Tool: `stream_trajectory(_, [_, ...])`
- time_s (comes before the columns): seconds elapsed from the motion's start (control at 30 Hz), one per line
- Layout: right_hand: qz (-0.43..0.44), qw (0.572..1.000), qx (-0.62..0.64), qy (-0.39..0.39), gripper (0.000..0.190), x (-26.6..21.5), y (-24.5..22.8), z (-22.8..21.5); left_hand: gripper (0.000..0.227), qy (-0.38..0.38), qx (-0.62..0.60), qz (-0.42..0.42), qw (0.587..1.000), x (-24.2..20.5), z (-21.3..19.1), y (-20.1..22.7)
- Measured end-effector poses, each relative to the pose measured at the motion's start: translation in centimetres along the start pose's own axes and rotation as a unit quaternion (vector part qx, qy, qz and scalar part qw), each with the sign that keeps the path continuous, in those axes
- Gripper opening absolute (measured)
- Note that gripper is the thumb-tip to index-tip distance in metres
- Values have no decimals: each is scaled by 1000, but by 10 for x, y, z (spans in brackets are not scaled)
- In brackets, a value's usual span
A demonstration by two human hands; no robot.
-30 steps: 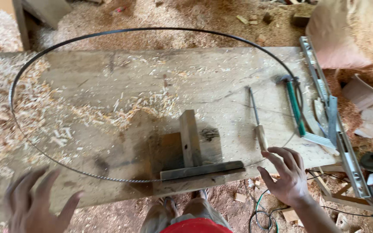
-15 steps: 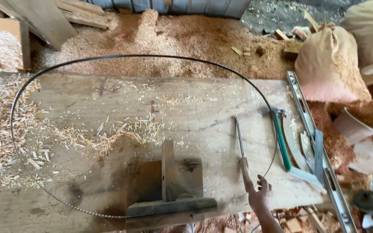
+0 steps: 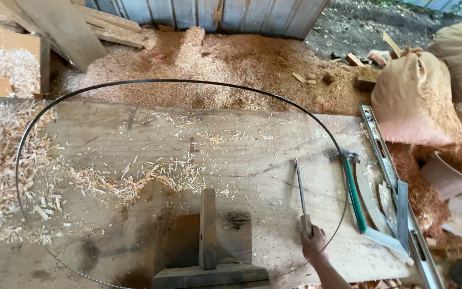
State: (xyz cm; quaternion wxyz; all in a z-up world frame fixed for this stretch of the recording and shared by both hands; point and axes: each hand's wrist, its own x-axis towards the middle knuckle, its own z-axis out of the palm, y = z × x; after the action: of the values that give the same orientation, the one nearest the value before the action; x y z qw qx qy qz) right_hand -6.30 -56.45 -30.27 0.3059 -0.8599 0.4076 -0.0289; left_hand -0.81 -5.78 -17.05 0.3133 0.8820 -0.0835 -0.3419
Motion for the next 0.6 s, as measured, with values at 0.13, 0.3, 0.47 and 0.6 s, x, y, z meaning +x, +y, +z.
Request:
stream_trajectory(0.13, [54, 998, 35, 24, 50, -41, 12, -6, 39, -61, 47, 47, 996, 25, -28, -10])
stream_trajectory(0.3, [288, 906, 302, 65, 48, -176, 19, -13, 36, -157, 117, 122, 973, 26, -60, -47])
stream_trajectory(0.47, [307, 839, 387, 229, 51, -339, -21, -2, 33, -249, 161, 181, 938, 27, -75, -72])
stream_trajectory(0.6, [334, 830, 377, 240, 49, -432, -32, -19, 31, -322, 165, 226, 905, -6, -90, -61])
